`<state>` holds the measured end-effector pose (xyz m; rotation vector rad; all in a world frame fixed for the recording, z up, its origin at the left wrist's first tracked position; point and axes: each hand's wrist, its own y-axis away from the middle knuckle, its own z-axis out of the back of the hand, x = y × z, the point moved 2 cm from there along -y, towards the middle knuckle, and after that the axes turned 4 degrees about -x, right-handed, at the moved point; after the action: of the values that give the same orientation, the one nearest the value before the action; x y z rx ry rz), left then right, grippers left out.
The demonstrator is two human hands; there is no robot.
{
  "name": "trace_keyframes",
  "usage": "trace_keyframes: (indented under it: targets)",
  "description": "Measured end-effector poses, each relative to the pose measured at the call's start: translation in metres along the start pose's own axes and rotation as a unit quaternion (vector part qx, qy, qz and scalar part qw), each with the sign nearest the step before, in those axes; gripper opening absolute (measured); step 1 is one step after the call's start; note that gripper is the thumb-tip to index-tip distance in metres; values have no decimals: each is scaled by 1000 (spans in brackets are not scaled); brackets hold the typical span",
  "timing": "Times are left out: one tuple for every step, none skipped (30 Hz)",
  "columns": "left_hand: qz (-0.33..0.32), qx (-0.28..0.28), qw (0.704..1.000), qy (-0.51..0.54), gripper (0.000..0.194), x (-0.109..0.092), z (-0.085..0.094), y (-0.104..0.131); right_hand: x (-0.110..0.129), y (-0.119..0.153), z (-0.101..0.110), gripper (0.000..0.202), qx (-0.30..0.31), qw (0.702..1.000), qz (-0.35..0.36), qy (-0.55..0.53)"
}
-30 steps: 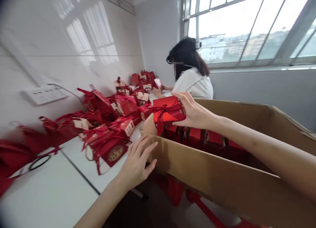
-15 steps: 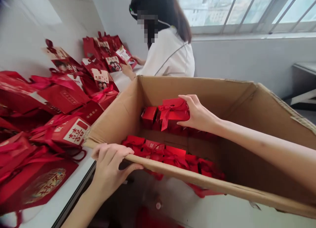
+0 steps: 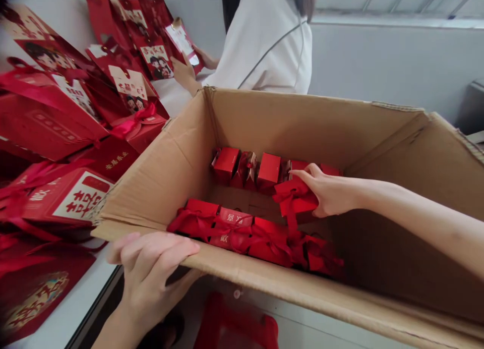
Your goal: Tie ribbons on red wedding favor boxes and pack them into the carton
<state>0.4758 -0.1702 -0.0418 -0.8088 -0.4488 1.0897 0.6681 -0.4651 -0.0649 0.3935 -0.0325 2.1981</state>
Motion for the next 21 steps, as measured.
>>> trace_keyframes:
  targets:
    - [8,-13,1000,9,7,-1,0,-2,-7,1,-8,93,48,998,-12,28]
    - [16,-23,999,17,7,-2,0,-3,-13,2,-16,97,107,992,-27,57]
    - [25,-32,999,24,9,-2,0,-4,-17,3,-24,99,162,983,-39,80]
    - [33,-38,998,28,10,-3,0,-5,-18,5,-31,98,188,977,-53,87]
    - [37,-40,998,32,12,-3,0,-5,-18,6,-36,96,211,972,-65,85]
    - [39,-40,998,35,13,-4,0,-5,-16,8,-40,94,233,966,-76,77]
    - [41,-39,998,38,14,-4,0,-5,-14,9,-42,93,251,962,-85,66]
    - [40,-39,998,40,14,-4,0,-5,-11,10,-42,94,265,958,-98,52]
    - [40,-38,998,41,15,-4,0,-5,-9,10,-41,97,284,951,-115,34]
    - [39,-40,998,41,15,-4,0,-6,-7,11,-39,99,313,940,-136,6]
    - [38,-44,998,39,15,-4,0,-6,-5,11,-36,100,345,924,-162,-39]
    - [37,-48,998,35,17,-4,1,-6,-5,11,-33,99,379,900,-192,-101]
    - [37,-51,997,34,18,-4,1,-6,-4,12,-30,95,411,867,-224,-173]
    - [37,-52,997,34,21,-4,1,-7,-4,13,-28,89,435,827,-255,-248]
    - [37,-51,997,36,24,-4,1,-7,-4,15,-28,80,445,789,-283,-314]
    - [38,-49,997,39,26,-4,1,-7,-4,18,-29,70,446,758,-308,-362]
    - [39,-47,997,41,27,-4,1,-6,-4,23,-33,59,436,740,-328,-394]
    - [40,-44,997,44,27,-4,1,-6,-4,28,-39,45,410,739,-341,-411]
    - [41,-41,997,47,27,-4,1,-5,-3,35,-46,34,372,753,-348,-417]
    - [42,-37,997,51,26,-4,1,-5,-2,41,-53,32,299,788,-338,-419]
    - [44,-35,997,55,25,-4,0,-4,0,48,-60,41,211,829,-316,-411]
